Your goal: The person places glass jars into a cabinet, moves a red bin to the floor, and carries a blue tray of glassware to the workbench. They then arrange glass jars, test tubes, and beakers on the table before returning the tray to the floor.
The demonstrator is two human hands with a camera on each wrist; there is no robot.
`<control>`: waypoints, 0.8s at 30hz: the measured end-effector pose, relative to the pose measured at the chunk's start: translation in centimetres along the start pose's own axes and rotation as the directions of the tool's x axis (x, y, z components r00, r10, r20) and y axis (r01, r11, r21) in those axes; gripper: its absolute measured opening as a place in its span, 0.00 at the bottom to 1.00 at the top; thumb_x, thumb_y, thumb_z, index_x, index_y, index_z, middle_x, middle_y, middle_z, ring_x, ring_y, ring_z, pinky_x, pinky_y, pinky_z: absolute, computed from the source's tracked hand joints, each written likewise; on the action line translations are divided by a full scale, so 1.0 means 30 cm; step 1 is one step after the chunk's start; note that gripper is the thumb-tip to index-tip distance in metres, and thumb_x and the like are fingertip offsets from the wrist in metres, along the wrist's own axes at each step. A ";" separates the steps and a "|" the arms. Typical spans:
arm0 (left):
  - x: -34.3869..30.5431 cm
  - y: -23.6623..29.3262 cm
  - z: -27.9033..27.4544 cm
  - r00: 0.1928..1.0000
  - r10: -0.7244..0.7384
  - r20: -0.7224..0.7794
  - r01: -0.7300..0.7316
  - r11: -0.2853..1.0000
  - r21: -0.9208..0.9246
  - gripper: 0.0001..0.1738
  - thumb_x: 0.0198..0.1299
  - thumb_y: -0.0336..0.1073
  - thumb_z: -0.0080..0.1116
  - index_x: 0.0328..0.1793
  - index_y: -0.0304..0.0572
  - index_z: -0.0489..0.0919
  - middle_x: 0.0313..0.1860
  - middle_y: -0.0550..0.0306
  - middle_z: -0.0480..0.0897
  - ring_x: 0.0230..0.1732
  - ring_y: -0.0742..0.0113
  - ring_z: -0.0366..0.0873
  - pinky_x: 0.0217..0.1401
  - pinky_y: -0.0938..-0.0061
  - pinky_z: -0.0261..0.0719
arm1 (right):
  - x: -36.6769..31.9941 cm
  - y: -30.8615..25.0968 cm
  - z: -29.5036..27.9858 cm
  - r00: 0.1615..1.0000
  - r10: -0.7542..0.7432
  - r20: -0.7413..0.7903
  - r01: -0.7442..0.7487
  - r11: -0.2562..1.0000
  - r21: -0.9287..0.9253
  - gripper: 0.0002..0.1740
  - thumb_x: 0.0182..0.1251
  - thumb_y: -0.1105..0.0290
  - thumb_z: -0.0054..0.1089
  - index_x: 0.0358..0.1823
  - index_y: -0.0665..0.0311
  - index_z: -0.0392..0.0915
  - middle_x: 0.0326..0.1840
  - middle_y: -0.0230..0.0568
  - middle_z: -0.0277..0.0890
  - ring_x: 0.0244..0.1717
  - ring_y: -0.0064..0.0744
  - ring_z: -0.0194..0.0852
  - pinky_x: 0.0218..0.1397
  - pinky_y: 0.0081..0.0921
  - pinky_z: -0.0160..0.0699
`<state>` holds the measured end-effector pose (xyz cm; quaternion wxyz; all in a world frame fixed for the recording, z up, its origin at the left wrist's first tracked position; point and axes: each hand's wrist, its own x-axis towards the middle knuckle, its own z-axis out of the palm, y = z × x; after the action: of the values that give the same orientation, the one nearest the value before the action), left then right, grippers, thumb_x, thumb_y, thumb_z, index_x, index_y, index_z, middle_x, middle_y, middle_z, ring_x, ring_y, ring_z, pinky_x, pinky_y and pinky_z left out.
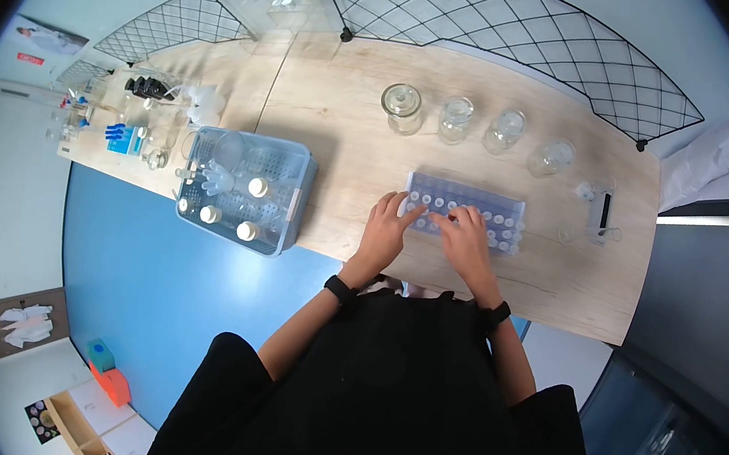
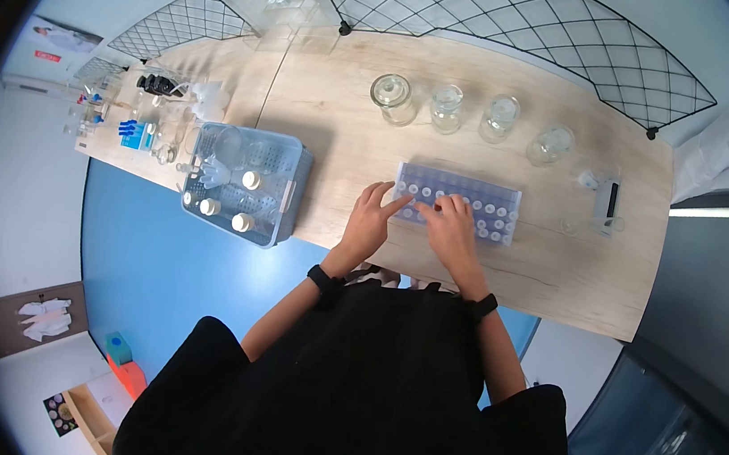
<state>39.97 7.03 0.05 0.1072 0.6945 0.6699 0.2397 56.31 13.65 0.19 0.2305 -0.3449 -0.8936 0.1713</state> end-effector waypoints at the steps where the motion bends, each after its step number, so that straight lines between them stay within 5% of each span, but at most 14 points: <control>1: -0.003 -0.002 -0.003 1.000 -0.005 0.000 0.005 1.000 -0.002 0.30 0.42 0.19 0.46 0.54 0.52 0.75 0.56 0.44 0.67 0.58 0.48 0.62 0.58 0.60 0.64 | -0.004 0.003 0.007 1.000 -0.002 0.005 0.002 1.000 0.001 0.14 0.47 0.76 0.55 0.37 0.55 0.80 0.32 0.34 0.66 0.39 0.34 0.63 0.43 0.31 0.62; 16: -0.017 -0.016 -0.016 0.998 0.016 0.061 -0.015 1.000 -0.026 0.33 0.42 0.18 0.45 0.55 0.57 0.74 0.58 0.44 0.66 0.60 0.46 0.60 0.60 0.58 0.62 | -0.012 -0.003 0.000 0.997 0.056 -0.048 -0.059 0.997 -0.059 0.15 0.46 0.75 0.56 0.38 0.53 0.80 0.33 0.34 0.67 0.41 0.34 0.63 0.44 0.32 0.62; 24: -0.001 -0.018 -0.004 0.997 0.047 0.063 -0.043 0.997 -0.065 0.24 0.44 0.20 0.47 0.50 0.47 0.75 0.57 0.44 0.65 0.61 0.46 0.59 0.60 0.58 0.60 | -0.007 -0.009 -0.001 0.997 0.057 -0.048 -0.061 0.994 -0.089 0.13 0.46 0.75 0.56 0.36 0.55 0.79 0.36 0.35 0.69 0.42 0.35 0.64 0.45 0.32 0.62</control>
<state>39.46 7.01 -0.11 0.1453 0.7130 0.6422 0.2410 56.31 13.33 0.29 0.2298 -0.3850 -0.8844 0.1296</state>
